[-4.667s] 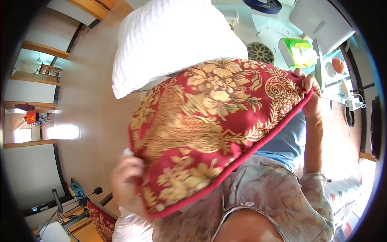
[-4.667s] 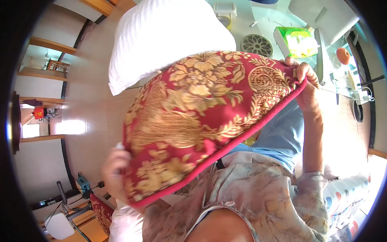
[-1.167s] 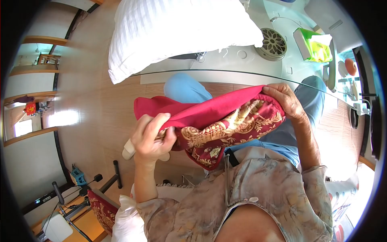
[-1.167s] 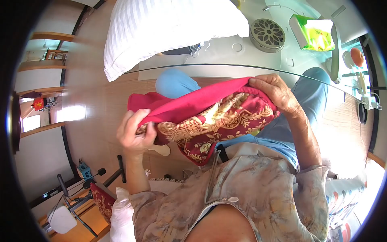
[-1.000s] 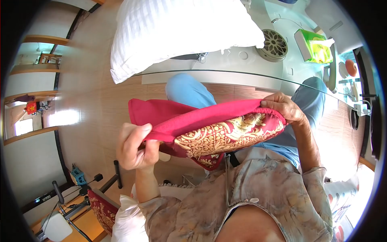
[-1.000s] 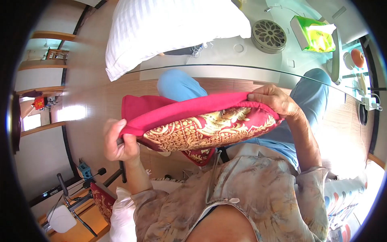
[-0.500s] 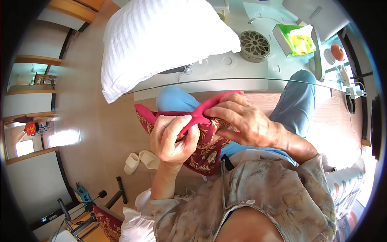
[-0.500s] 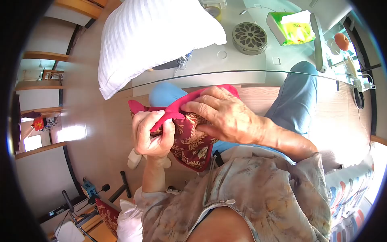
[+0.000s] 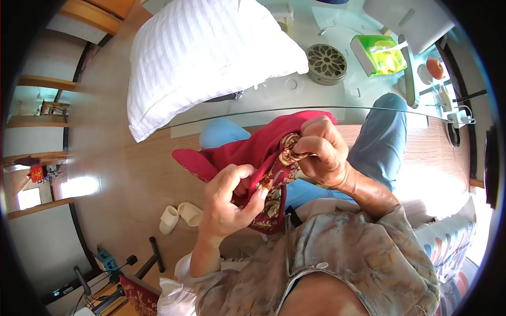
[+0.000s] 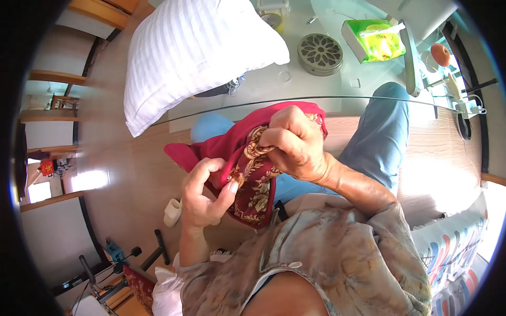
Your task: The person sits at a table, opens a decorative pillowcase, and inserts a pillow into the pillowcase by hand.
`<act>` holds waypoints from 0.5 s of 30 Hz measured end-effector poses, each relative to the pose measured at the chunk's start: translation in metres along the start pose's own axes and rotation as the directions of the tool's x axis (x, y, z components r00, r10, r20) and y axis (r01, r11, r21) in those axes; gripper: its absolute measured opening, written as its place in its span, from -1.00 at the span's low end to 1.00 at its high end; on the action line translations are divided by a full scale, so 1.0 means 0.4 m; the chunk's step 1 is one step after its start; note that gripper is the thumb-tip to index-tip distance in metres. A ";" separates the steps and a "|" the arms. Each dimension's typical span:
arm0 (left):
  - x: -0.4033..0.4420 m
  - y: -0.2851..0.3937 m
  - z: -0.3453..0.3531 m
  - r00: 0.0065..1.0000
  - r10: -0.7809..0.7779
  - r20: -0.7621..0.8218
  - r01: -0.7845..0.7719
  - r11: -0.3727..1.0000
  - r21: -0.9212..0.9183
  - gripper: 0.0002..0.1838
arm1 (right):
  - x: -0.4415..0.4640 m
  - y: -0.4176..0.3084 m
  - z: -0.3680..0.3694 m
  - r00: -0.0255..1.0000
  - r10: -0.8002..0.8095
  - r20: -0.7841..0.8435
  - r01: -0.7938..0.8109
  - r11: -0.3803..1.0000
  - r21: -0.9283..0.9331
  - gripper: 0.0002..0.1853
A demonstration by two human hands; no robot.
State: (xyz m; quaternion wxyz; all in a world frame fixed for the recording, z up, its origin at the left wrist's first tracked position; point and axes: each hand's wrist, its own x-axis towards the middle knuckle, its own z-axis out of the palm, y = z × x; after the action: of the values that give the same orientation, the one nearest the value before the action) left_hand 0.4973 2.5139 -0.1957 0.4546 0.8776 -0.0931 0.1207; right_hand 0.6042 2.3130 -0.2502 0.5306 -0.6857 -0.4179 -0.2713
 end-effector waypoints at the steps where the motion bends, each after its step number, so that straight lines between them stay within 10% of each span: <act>1: 0.006 0.003 -0.008 0.999 -0.025 0.030 0.027 0.998 -0.060 -0.70 | -0.003 0.001 0.011 1.000 0.005 -0.007 -0.004 0.999 0.037 -0.58; 8: 0.041 -0.030 -0.010 0.957 -0.190 0.218 0.260 0.895 -0.363 -0.82 | 0.003 -0.012 0.004 0.998 -0.034 0.055 0.030 0.997 0.067 -0.67; 10: 0.039 -0.030 0.011 0.964 -0.267 -0.003 0.224 0.813 -0.538 -0.84 | -0.007 -0.013 -0.009 0.989 -0.055 0.134 0.052 0.998 0.022 -0.71; 15: 0.057 -0.014 0.019 0.952 0.000 -0.307 -0.072 0.972 -0.224 -0.79 | -0.023 -0.038 -0.025 0.914 0.044 0.404 -0.108 0.985 0.137 -0.71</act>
State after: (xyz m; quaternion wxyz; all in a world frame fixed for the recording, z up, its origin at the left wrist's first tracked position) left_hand 0.5214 2.5098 -0.1975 0.5606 0.7873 -0.0513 0.2515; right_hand 0.5874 2.3021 -0.2470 0.4964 -0.6987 -0.5102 -0.0713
